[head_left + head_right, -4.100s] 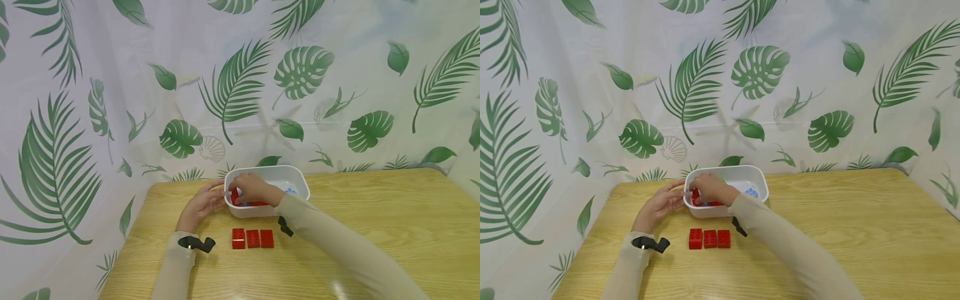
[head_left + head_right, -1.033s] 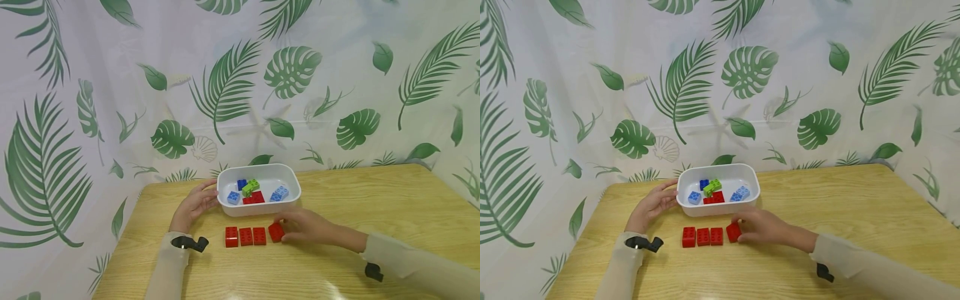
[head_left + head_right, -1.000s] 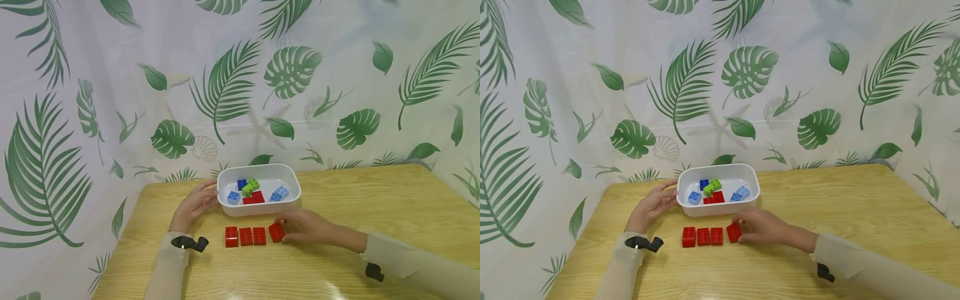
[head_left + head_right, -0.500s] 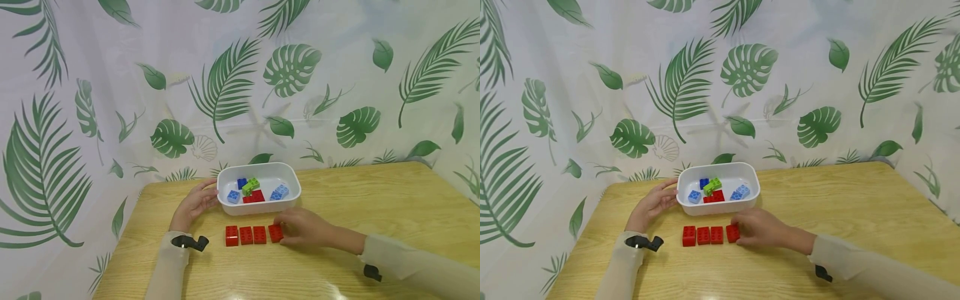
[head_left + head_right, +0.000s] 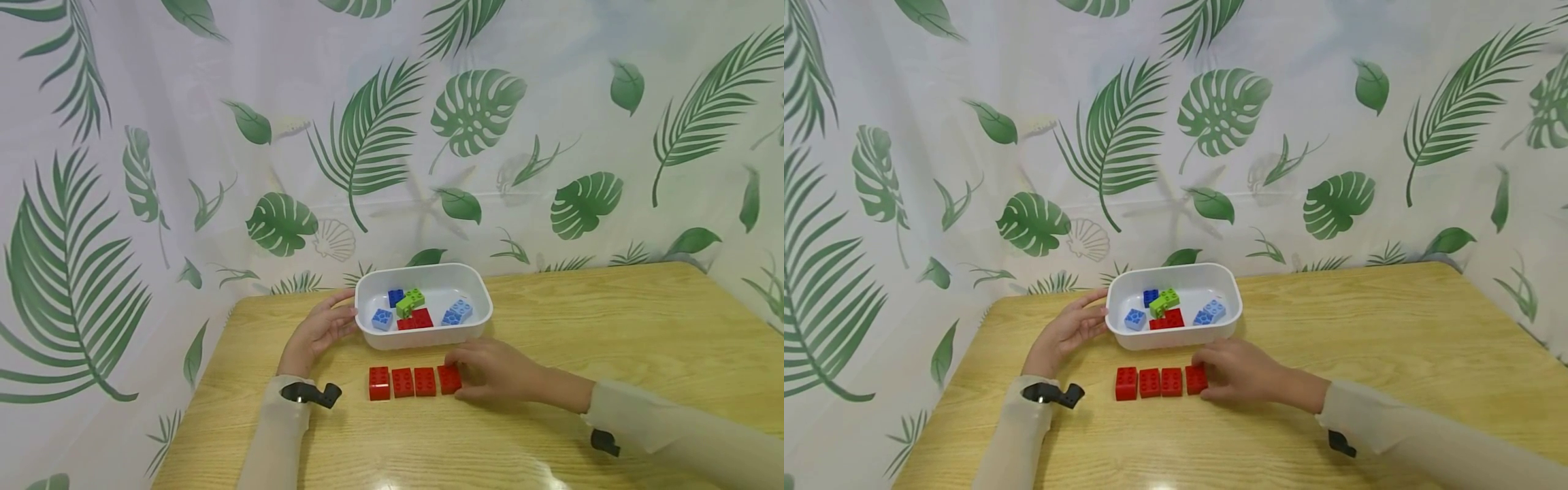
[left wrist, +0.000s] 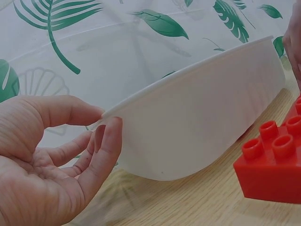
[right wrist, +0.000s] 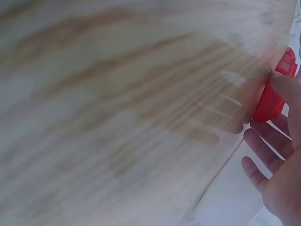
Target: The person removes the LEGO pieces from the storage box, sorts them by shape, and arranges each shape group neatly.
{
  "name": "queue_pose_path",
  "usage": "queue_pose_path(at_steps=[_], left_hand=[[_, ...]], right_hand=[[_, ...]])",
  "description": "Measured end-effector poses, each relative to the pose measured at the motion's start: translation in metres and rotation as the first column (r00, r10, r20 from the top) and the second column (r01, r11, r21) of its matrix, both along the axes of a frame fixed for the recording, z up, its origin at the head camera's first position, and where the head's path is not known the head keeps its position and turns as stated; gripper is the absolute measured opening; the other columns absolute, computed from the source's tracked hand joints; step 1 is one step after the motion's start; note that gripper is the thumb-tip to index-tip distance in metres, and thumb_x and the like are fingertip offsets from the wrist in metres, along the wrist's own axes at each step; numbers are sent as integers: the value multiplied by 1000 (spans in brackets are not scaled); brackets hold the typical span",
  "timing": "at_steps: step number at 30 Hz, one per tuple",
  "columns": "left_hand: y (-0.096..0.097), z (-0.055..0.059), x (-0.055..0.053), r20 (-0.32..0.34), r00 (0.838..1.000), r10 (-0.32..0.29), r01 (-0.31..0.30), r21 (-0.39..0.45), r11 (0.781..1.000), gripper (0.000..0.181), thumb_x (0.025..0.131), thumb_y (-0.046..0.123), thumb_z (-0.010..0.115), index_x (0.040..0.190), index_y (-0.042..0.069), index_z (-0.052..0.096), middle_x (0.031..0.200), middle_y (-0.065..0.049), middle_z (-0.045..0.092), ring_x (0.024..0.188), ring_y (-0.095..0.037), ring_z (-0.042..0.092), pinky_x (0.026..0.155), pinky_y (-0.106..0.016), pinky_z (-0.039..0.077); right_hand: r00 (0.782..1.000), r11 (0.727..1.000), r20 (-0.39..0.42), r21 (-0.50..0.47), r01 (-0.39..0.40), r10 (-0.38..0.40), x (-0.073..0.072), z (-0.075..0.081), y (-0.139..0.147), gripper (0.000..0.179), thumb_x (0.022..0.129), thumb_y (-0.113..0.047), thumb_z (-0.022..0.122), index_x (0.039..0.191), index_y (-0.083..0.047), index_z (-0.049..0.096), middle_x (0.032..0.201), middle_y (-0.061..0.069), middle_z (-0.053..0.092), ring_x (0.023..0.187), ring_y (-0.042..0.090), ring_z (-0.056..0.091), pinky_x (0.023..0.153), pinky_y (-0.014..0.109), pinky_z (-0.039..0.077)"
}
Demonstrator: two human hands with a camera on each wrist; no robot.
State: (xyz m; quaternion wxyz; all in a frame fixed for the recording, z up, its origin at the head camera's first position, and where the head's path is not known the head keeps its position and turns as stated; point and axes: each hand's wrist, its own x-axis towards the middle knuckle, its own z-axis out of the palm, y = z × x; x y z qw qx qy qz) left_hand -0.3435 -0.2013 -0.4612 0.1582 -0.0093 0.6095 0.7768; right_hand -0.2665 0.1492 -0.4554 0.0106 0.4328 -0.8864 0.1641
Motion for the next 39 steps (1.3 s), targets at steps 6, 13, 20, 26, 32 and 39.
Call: queue_pose_path(at_steps=[6, 13, 20, 26, 32, 39], left_hand=[[0, 0, 0, -1, 1000, -10, 10, 9, 1000, 55, 100, -4, 55, 153, 3, 39, 141, -16, 57, 102, -14, 69, 83, -27, 61], [1, 1, 0, -4, 1000, -5, 5, -6, 1000, 56, 100, -3, 56, 153, 5, 40, 149, -21, 51, 103, -14, 69, 84, -27, 60], [1, 1, 1, -6, 1000, -7, 7, -6, 1000, 56, 100, -4, 55, 153, 4, 40, 149, -22, 51, 102, -14, 69, 84, -27, 61], [2, 2, 1, -17, 1000, -14, 14, -3, 1000, 56, 100, -4, 55, 153, 3, 39, 152, -23, 48, 105, -14, 68, 84, -27, 61], [2, 3, 1, -8, 1000, -6, 6, -10, 1000, 56, 100, -3, 55, 153, 4, 40, 152, -23, 48, 105, -14, 68, 83, -27, 61], [1, 1, 1, -9, 1000, -8, 8, -25, 1000, 56, 100, -2, 56, 153, 4, 39, 153, -23, 47, 106, -14, 67, 83, -26, 61]], right_hand=[[1000, 1000, -6, 11, -6, 6, -1, 0, 0, 39, 88, -39, 79, 120, -18, 68, 115, -7, 72, 100, 11, 62, 90, 34, 57], [1000, 1000, -17, 6, -13, 13, -2, 1, -1, 40, 87, -41, 80, 119, -19, 69, 110, -9, 71, 97, 9, 61, 86, 31, 56], [998, 1000, -56, 3, -26, 26, -3, 0, 0, 40, 86, -42, 80, 118, -20, 69, 107, -10, 70, 94, 6, 58, 84, 29, 55], [995, 999, -91, 3, -48, 48, -4, 2, -1, 44, 85, -43, 80, 119, -17, 70, 109, -8, 72, 97, 9, 61, 85, 31, 56], [984, 992, -151, -71, -103, 92, -9, 12, -3, 46, 84, -40, 83, 118, -11, 71, 113, -1, 74, 103, 17, 67, 89, 39, 59], [972, 978, -223, -171, -117, 77, -21, 31, -9, 35, 84, -30, 84, 112, -10, 72, 105, 2, 75, 96, 18, 69, 85, 34, 61]])
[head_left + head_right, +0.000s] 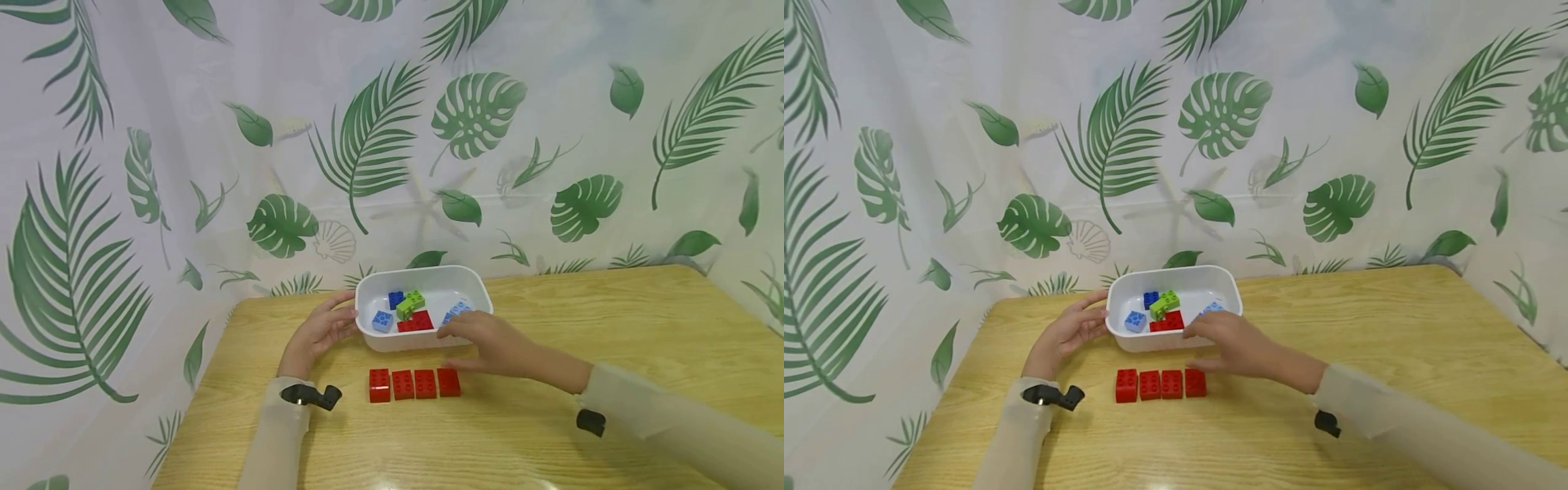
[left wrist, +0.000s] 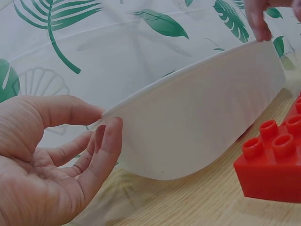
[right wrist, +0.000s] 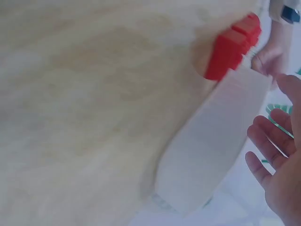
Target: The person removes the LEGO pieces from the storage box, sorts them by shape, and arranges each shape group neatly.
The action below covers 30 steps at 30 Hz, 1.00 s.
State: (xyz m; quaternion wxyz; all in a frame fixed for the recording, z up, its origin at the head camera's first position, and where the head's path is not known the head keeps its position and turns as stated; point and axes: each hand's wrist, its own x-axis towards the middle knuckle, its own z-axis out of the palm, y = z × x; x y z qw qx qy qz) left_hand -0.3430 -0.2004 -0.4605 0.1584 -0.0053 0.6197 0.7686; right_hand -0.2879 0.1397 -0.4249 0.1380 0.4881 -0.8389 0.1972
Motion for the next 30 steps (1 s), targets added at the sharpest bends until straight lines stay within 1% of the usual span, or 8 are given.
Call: queue_pose_path(at_steps=[3, 6, 13, 16, 20, 23, 27, 30], left_hand=[[-1, -1, 0, -3, 1000, -1, 1, -2, 1000, 56, 100, -2, 56, 153, 3, 39, 153, -23, 47, 105, -14, 67, 83, -26, 61], [-1, -1, 0, -4, 1000, 6, -6, -9, 1000, 56, 100, -1, 57, 153, 4, 40, 152, -23, 48, 105, -14, 68, 83, -26, 61], [-1, -2, -1, -6, 1000, 14, -14, 1, 1000, 55, 99, -3, 57, 151, 4, 42, 145, -19, 55, 102, -14, 69, 83, -27, 60], [-1, -2, -1, -8, 1000, 15, -15, 8, 1000, 54, 99, -3, 57, 151, 3, 42, 143, -18, 57, 103, -15, 69, 83, -27, 61], [-1, -3, -1, -9, 1000, 6, -6, 6, 1000, 54, 99, -3, 56, 151, 3, 41, 148, -22, 52, 107, -16, 68, 84, -27, 61], [-1, -3, -1, -7, 1000, 0, 0, 1, 1000, 55, 100, -3, 56, 152, 3, 40, 152, -24, 48, 110, -18, 67, 84, -27, 60], [-1, -1, 0, -7, 1000, -2, 2, -2, 1000, 56, 100, -2, 56, 153, 4, 40, 154, -25, 46, 111, -18, 67, 85, -27, 60], [-1, 1, 1, -4, 1000, 2, -2, 1, 1000, 56, 99, -3, 57, 153, 4, 40, 154, -25, 46, 110, -17, 67, 84, -27, 60]], right_hand=[[999, 999, -35, -40, 2, -3, -7, 8, -5, 32, 82, -23, 86, 108, -9, 73, 101, 3, 75, 93, 19, 69, 83, 33, 61], [999, 998, -25, -55, 29, -30, -17, 13, -10, 29, 83, -19, 85, 108, -8, 72, 101, 4, 75, 94, 21, 68, 84, 35, 61], [990, 994, 96, 13, 106, -107, -41, 18, -20, 32, 85, -17, 83, 114, -7, 72, 109, 8, 74, 99, 25, 68, 88, 39, 60], [971, 990, 197, 57, 126, -135, -52, 18, -26, 32, 86, -14, 82, 115, -4, 72, 111, 12, 74, 101, 29, 68, 90, 44, 59], [922, 981, 340, 129, 148, -184, -65, 18, -35, 34, 85, -14, 83, 116, -3, 72, 115, 13, 74, 103, 29, 66, 93, 46, 58], [887, 972, 408, 176, 156, -216, -71, 17, -41, 37, 84, -14, 84, 118, -5, 72, 117, 12, 74, 104, 28, 65, 94, 43, 57], [872, 962, 427, 227, 152, -239, -77, 14, -48, 37, 84, -14, 84, 118, -8, 73, 119, 10, 73, 104, 25, 64, 93, 39, 57], [871, 955, 422, 256, 151, -251, -80, 12, -53, 35, 84, -13, 83, 118, -9, 73, 118, 8, 74, 104, 24, 63, 94, 39, 57]])
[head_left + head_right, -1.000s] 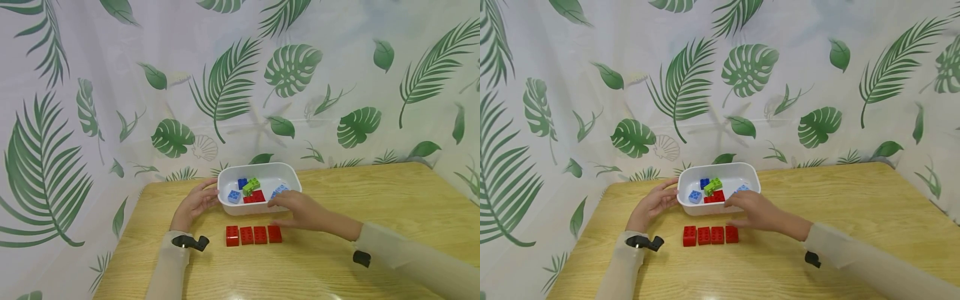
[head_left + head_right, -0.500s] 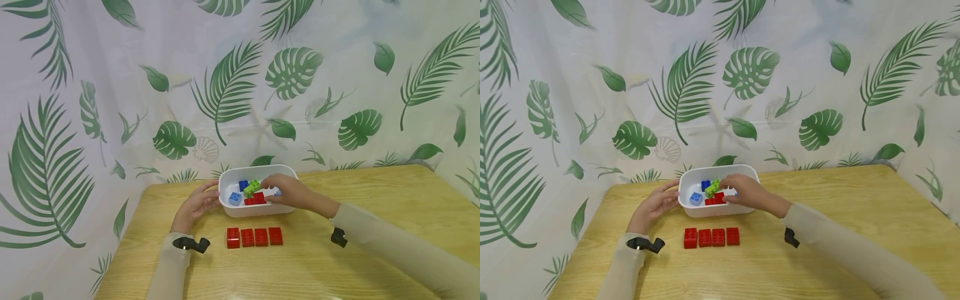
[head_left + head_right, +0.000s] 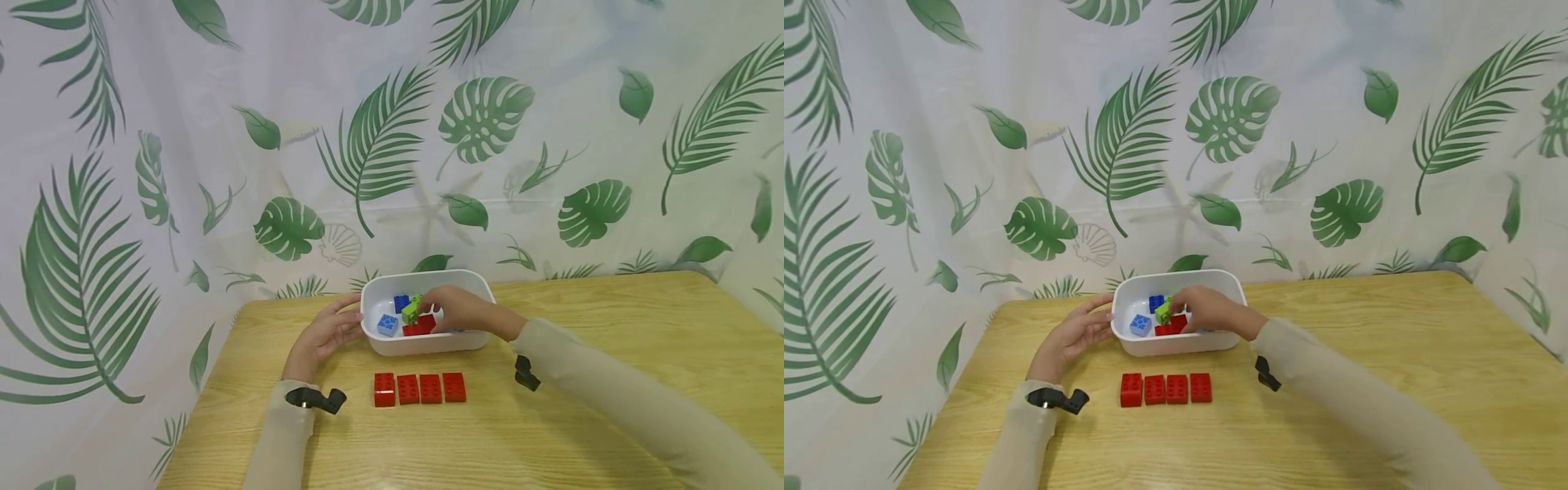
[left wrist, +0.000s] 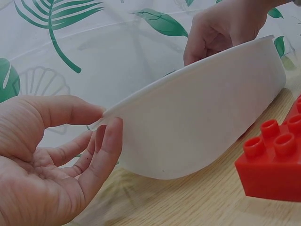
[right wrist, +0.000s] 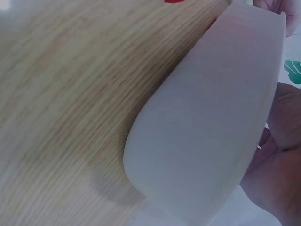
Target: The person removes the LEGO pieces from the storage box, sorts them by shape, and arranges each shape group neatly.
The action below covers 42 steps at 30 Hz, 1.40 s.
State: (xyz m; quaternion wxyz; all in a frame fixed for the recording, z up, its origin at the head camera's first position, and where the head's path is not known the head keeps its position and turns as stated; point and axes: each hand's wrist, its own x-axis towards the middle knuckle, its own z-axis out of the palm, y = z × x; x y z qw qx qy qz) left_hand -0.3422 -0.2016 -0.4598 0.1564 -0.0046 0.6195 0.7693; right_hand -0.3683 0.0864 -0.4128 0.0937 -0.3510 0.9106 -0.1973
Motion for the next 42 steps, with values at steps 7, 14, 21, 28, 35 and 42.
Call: queue_pose_path(at_steps=[7, 14, 21, 28, 35, 42], left_hand=[[0, 2, 1, 2, 1000, 0, 0, 0, 1000, 57, 99, -3, 57, 153, 4, 40, 154, -25, 46, 109, -17, 67, 83, -26, 60], [-1, 1, 1, 4, 1000, 5, -5, 4, 1000, 57, 99, -3, 57, 153, 5, 40, 154, -25, 46, 112, -19, 67, 84, -27, 61], [-1, 1, 1, 2, 1000, 7, -7, -4, 1000, 57, 99, -2, 58, 153, 5, 41, 154, -25, 46, 114, -20, 67, 85, -28, 61], [0, 0, 1, 1, 1000, 4, -4, 1, 1000, 56, 99, -3, 57, 153, 4, 41, 154, -25, 46, 112, -20, 67, 84, -28, 61], [0, 1, 0, 3, 1000, -6, 6, 14, 1000, 57, 99, -3, 57, 153, 4, 40, 154, -26, 45, 111, -18, 67, 83, -27, 61], [0, 2, 1, 16, 1000, 15, -15, 2, 1000, 58, 98, -1, 59, 153, 6, 42, 154, -24, 47, 110, -18, 68, 83, -27, 61]], right_hand=[[1000, 999, -13, 44, 24, -24, -5, -5, -7, 36, 84, -15, 84, 119, -10, 74, 113, 4, 74, 102, 20, 63, 97, 40, 56], [997, 995, 18, 57, 78, -79, -11, -2, -10, 41, 81, -16, 86, 119, -10, 73, 115, 5, 73, 103, 22, 62, 100, 43, 55], [994, 987, -4, 118, 109, -110, -17, -2, -13, 42, 81, -18, 87, 120, -12, 73, 116, 4, 72, 103, 21, 61, 101, 42, 54], [994, 979, -58, 174, 105, -96, -18, -4, -20, 47, 78, -24, 90, 120, -11, 73, 113, 4, 73, 98, 19, 59, 99, 40, 55], [991, 972, -111, 214, 98, -76, -19, -6, -25, 45, 78, -21, 90, 119, -10, 74, 108, 4, 73, 96, 19, 59, 97, 38, 56], [989, 963, -133, 256, 90, -57, -18, -4, -25, 45, 77, -21, 90, 118, -10, 74, 106, 5, 70, 95, 19, 57, 96, 37, 55]])
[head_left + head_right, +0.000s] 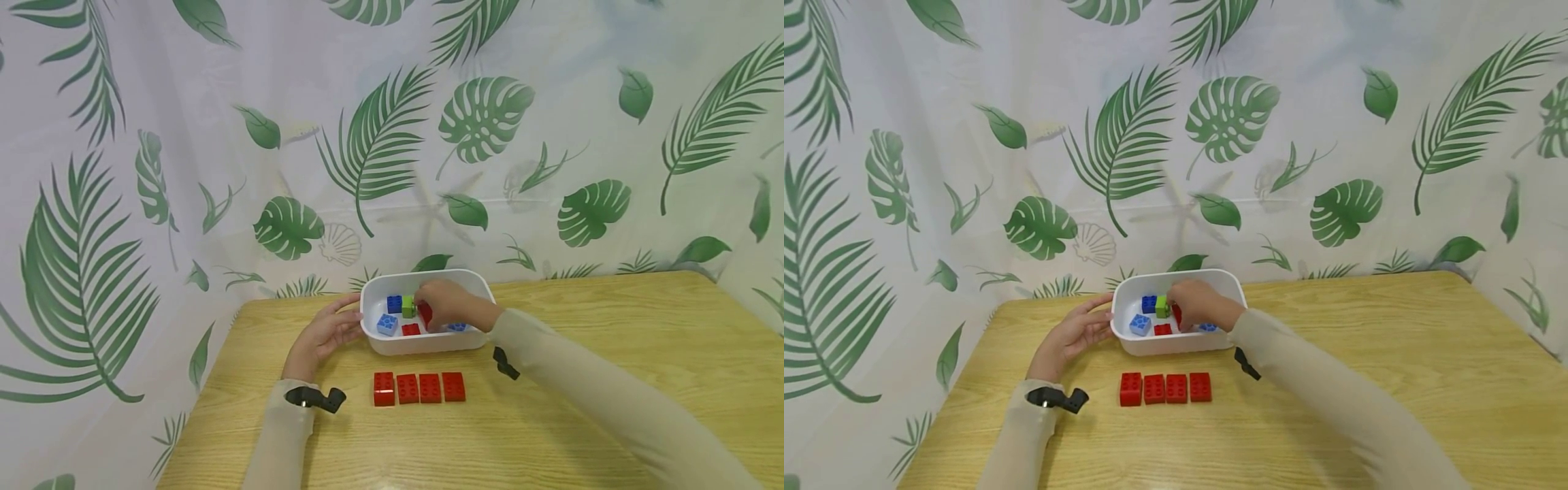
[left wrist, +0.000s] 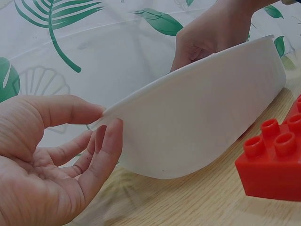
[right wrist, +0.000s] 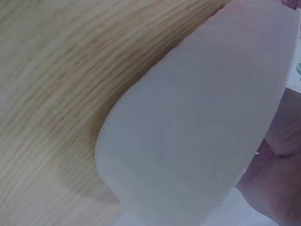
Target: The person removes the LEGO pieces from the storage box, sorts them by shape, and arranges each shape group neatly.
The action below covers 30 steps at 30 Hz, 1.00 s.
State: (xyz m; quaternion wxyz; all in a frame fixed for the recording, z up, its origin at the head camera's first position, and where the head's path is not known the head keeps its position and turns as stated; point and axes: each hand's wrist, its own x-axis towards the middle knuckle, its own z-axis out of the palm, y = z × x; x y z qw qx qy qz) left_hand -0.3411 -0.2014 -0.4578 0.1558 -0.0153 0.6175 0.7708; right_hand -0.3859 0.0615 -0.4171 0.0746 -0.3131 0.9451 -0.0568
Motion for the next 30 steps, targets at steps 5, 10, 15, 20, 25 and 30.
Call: queue_pose_path(at_steps=[5, 10, 15, 20, 25, 30], left_hand=[[0, -1, -1, 3, 1000, 7, -7, -3, 1000, 58, 98, -2, 59, 153, 6, 42, 153, -24, 48, 108, -17, 68, 83, -27, 61], [0, -2, 0, 0, 1000, 5, -5, -1, 1000, 58, 98, -3, 59, 153, 6, 42, 152, -24, 49, 107, -17, 68, 83, -28, 61], [1, -2, -1, -5, 1000, -2, 2, 8, 1000, 58, 98, -4, 57, 153, 5, 40, 152, -24, 49, 106, -16, 68, 83, -28, 61], [1, -2, -1, -4, 1000, 2, -2, 7, 1000, 58, 98, -3, 57, 153, 6, 41, 153, -24, 48, 107, -16, 68, 83, -28, 61], [1, -4, -3, -16, 1000, -7, 7, -8, 1000, 56, 99, -2, 57, 153, 5, 42, 152, -23, 49, 111, -18, 67, 86, -29, 60], [0, -6, -3, -21, 1000, -11, 11, 2, 1000, 55, 100, -2, 56, 152, 4, 42, 146, -20, 55, 108, -17, 68, 86, -29, 60]], right_hand=[[1000, 1000, -8, -8, -13, 13, 3, 2, 3, 45, 77, -19, 90, 117, -9, 73, 110, 6, 70, 99, 20, 58, 98, 39, 55], [1000, 998, -10, -63, -27, 26, 8, 7, 10, 46, 77, -18, 89, 116, -9, 69, 112, 5, 69, 103, 21, 59, 97, 40, 57], [999, 984, -6, -168, -52, 52, 15, 16, 20, 48, 78, -16, 88, 119, -7, 66, 112, 5, 69, 104, 22, 61, 96, 40, 57], [998, 955, -9, -289, -62, 62, 26, 25, 35, 50, 78, -14, 88, 121, -6, 64, 115, 6, 69, 111, 26, 63, 99, 43, 57], [995, 907, -23, -408, -102, 102, 38, 31, 54, 48, 77, -12, 88, 117, -7, 63, 111, 5, 69, 107, 28, 63, 95, 47, 57], [990, 865, 13, -488, -116, 140, 50, 32, 73, 50, 75, -9, 88, 117, -6, 61, 111, 4, 67, 109, 31, 64, 97, 50, 57]])
